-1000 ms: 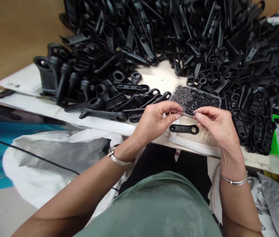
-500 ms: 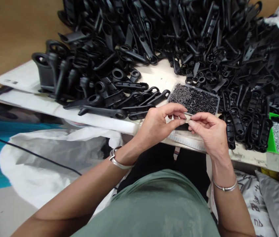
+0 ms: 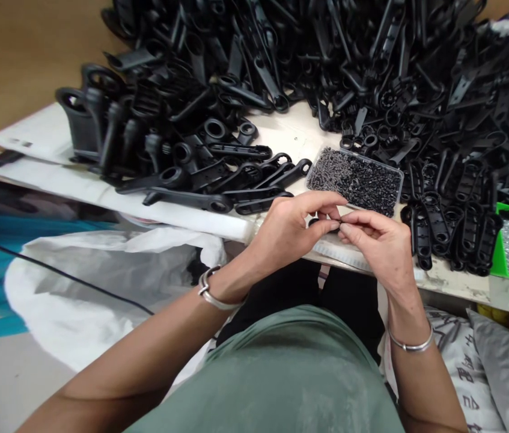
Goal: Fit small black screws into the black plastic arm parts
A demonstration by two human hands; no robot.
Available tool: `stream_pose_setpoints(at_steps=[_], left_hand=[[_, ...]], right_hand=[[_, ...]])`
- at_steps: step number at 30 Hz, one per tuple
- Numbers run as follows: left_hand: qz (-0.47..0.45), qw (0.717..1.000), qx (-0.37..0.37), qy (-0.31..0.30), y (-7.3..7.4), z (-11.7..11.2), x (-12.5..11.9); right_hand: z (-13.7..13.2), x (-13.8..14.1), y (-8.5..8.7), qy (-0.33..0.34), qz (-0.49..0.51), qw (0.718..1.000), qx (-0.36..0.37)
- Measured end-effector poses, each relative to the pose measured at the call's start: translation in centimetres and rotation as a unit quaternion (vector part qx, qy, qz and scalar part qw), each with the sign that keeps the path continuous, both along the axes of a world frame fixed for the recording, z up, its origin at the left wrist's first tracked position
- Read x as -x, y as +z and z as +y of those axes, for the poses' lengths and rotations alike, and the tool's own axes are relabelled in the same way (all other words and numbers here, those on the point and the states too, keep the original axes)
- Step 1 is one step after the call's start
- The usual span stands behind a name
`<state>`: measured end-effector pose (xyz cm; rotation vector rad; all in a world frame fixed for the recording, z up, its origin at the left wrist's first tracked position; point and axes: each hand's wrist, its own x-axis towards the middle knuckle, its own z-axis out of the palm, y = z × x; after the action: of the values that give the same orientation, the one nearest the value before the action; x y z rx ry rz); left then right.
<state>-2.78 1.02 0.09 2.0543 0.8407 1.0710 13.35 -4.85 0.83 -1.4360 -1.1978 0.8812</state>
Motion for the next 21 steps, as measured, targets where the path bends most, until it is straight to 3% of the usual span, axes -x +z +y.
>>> stream_pose_setpoints(at_steps=[5,13,21], left_hand=[[0.006,1.0,-0.01,0.006,-0.18,-0.04,-0.01],[0.005,1.0,-0.001,0.001,-0.14,-0.22,0.17],[-0.034,0.998,0.061,-0.007,-0.49,-0.5,-0.25]], right_hand=[[-0.25,-0.45,-0.41,0.02,0.021,1.0,0.003],[-0.36,0.17,-0.21,-0.009,0.005,1.0,0.002],[-0.72,-0.21,-0.62,0.001,-0.032,0.999,-0.008]])
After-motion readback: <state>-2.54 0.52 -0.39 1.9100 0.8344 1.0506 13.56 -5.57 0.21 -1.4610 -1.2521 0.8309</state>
